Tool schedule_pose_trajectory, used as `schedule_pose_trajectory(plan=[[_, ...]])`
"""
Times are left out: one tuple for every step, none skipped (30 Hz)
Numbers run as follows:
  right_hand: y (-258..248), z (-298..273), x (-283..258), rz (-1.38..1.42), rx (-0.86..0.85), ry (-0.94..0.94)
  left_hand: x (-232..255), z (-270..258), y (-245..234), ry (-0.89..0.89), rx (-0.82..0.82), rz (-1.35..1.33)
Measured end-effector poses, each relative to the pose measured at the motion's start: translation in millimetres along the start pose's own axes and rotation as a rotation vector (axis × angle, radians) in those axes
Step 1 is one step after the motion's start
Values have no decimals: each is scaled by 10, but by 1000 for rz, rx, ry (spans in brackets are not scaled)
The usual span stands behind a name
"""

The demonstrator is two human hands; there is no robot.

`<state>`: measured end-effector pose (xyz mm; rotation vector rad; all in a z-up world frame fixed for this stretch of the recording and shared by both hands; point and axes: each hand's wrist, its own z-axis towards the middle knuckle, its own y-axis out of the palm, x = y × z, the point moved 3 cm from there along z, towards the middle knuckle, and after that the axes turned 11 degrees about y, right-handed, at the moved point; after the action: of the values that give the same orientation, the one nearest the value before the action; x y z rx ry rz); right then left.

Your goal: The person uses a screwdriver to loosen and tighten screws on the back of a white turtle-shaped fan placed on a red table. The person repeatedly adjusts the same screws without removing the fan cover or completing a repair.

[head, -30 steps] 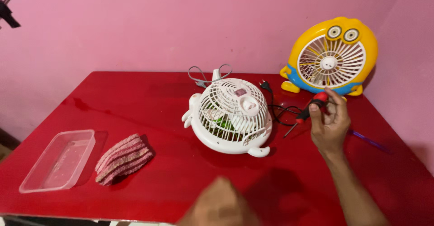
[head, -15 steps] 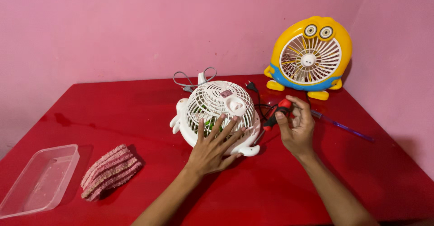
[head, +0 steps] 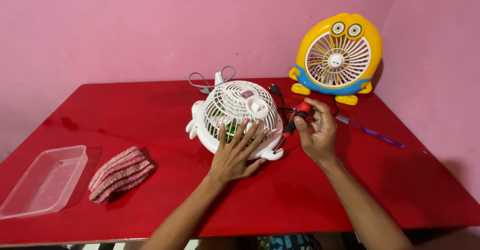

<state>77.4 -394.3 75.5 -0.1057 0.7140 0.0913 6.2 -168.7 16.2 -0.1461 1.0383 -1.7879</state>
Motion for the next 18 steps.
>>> schedule_pose_trajectory(plan=[[-3, 16, -3, -14, 2, -9, 3, 4, 2, 3, 14, 4], [-8, 18, 2, -27, 5, -15, 11, 0, 13, 5, 9, 13], [-17, 20, 9, -39, 9, -21, 15, -1, 26, 7, 5, 21], [-20, 23, 21, -29, 12, -18, 12, -17, 31, 8, -3, 31], [-32, 28, 29, -18, 15, -15, 20, -31, 35, 5, -4, 24], [-42, 46, 36, -6, 19, -16, 24, -33, 39, 3, -3, 21], [-49, 59, 43, 9, 18, -4, 29, -34, 41, 1, -2, 17], [-60, 59, 47, 22, 19, 10, 42, -40, 46, 0, -6, 8], [-59, 59, 52, 36, 20, 24, 56, -47, 49, -1, -10, -2], [-52, 57, 46, 12, 19, 13, 66, -50, 49, -1, -14, -11], [-43, 54, 39, -11, 18, 2, 71, -55, 44, 0, -14, -5], [-34, 48, 29, -37, 18, -9, 76, -60, 42, 1, -13, 1], [-24, 34, 27, -68, 21, 10, 79, -68, 38, 2, -11, 6], [-19, 25, 23, -100, 24, 27, 81, -67, 34, 5, -6, 14], [-11, 21, 23, -132, 27, 44, 81, -71, 29, 7, -1, 21], [-3, 13, 14, -137, 23, 29, 84, -76, 29, 7, 4, 27], [7, 10, 11, -141, 19, 14, 79, -74, 36, 7, 4, 27], [11, -4, 14, -144, 14, 4, 86, -77, 45, 5, -1, 23]])
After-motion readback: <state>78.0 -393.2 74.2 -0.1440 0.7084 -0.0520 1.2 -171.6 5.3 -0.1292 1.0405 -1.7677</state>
